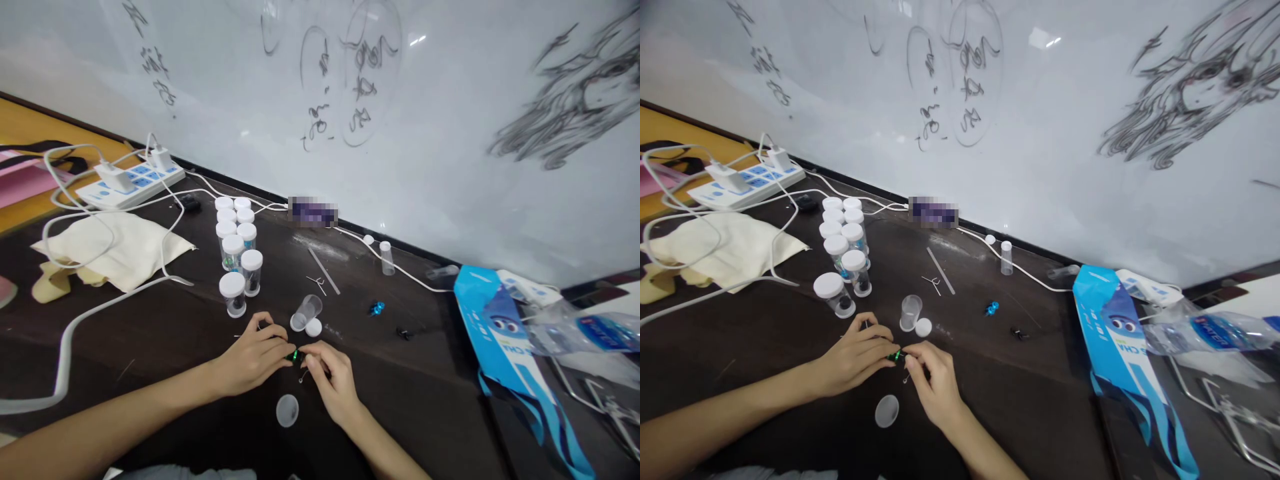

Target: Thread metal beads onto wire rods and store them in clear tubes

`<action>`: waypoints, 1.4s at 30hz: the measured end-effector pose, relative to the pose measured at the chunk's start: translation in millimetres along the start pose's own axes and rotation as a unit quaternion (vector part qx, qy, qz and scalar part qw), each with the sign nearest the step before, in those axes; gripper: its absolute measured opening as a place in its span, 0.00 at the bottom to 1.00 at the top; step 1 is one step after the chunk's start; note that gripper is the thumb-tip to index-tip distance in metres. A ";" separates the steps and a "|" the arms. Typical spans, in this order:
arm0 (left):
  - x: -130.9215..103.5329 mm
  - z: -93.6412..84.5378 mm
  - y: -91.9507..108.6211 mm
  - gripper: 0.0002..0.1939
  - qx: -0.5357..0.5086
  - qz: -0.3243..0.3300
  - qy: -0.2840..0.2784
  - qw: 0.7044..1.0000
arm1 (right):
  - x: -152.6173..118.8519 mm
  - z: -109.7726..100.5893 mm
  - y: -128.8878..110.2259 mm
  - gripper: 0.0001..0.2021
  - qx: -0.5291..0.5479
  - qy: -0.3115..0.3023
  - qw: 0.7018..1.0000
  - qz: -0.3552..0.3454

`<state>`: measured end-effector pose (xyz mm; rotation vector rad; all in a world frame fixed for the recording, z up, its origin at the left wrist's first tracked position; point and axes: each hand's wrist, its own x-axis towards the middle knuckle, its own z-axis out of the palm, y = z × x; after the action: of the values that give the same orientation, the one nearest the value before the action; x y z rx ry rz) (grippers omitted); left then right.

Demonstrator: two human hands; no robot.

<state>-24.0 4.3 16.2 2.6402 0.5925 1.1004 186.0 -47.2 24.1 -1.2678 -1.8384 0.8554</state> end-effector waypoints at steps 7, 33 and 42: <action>1.6 -1.2 1.2 0.07 0.005 0.001 0.002 1.000 | -1.3 0.2 1.5 0.12 0.006 0.003 1.000 -0.004; 2.9 -2.7 1.6 0.07 0.012 0.000 0.007 1.000 | 2.3 0.5 -1.8 0.14 0.012 0.002 1.000 0.008; 1.7 -2.1 0.3 0.08 0.009 0.000 0.002 1.000 | 3.0 -0.4 -2.7 0.15 0.021 0.003 1.000 0.005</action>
<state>-24.3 4.8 18.8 2.6547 0.6047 1.1046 184.4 -45.1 27.1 -1.2524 -1.8029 0.8904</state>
